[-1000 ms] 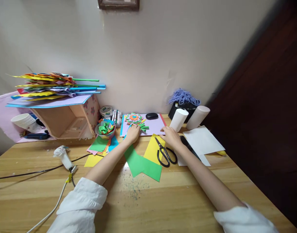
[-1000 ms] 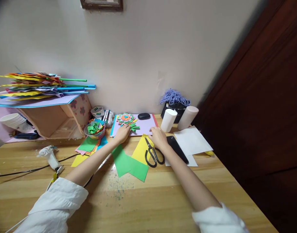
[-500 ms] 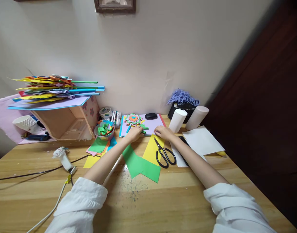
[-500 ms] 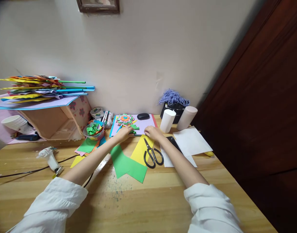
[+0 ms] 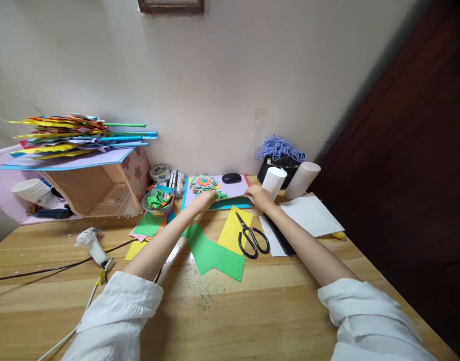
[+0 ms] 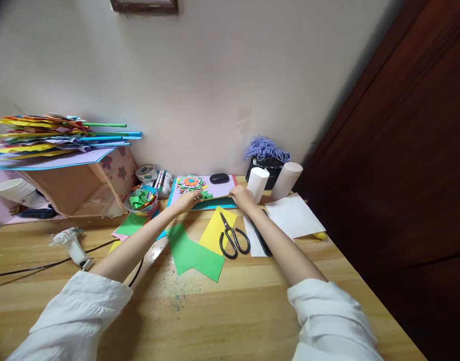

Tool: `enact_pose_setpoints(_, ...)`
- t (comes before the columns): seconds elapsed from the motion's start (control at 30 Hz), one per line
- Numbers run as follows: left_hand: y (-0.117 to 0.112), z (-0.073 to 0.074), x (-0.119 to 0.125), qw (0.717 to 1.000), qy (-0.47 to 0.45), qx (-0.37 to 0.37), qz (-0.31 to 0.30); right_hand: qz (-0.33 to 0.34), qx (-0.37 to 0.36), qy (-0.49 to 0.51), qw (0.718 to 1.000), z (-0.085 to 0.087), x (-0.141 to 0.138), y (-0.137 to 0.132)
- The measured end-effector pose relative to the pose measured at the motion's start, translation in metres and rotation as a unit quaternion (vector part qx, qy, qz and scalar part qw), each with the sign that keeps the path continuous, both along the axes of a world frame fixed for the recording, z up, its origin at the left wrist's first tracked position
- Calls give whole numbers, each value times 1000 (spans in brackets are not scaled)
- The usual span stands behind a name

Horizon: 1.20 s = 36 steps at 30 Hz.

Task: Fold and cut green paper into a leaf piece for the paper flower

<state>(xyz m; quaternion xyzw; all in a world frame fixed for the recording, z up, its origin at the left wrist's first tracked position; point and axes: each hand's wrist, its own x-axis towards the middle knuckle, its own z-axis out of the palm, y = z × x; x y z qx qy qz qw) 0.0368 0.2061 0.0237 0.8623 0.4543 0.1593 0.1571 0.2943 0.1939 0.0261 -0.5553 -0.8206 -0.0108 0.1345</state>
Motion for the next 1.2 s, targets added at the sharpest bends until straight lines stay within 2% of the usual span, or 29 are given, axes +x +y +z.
enact_pose_setpoints(0.23,3,-6,-7,996,-77,-18,31,-15,-9,-38,999,25,-6,24)
enact_pose_setpoints(0.33,4,-7,-7,995,-92,-19,33,-16,-19,-50,998,29,-7,30)
enact_pose_setpoints(0.6,5,-9,-9,994,-100,-19,31,-23,-43,-60,997,23,-4,26)
enact_pose_setpoints(0.77,-3,-5,-10,995,-97,4,28,-22,-42,-54,997,22,-6,25)
enact_pose_setpoints(0.9,-8,-3,-2,996,-88,28,18,-23,-35,-44,998,20,-6,25)
enact_pose_setpoints(1.2,0,-5,4,995,-80,47,39,-21,-11,-3,1000,19,-5,20)
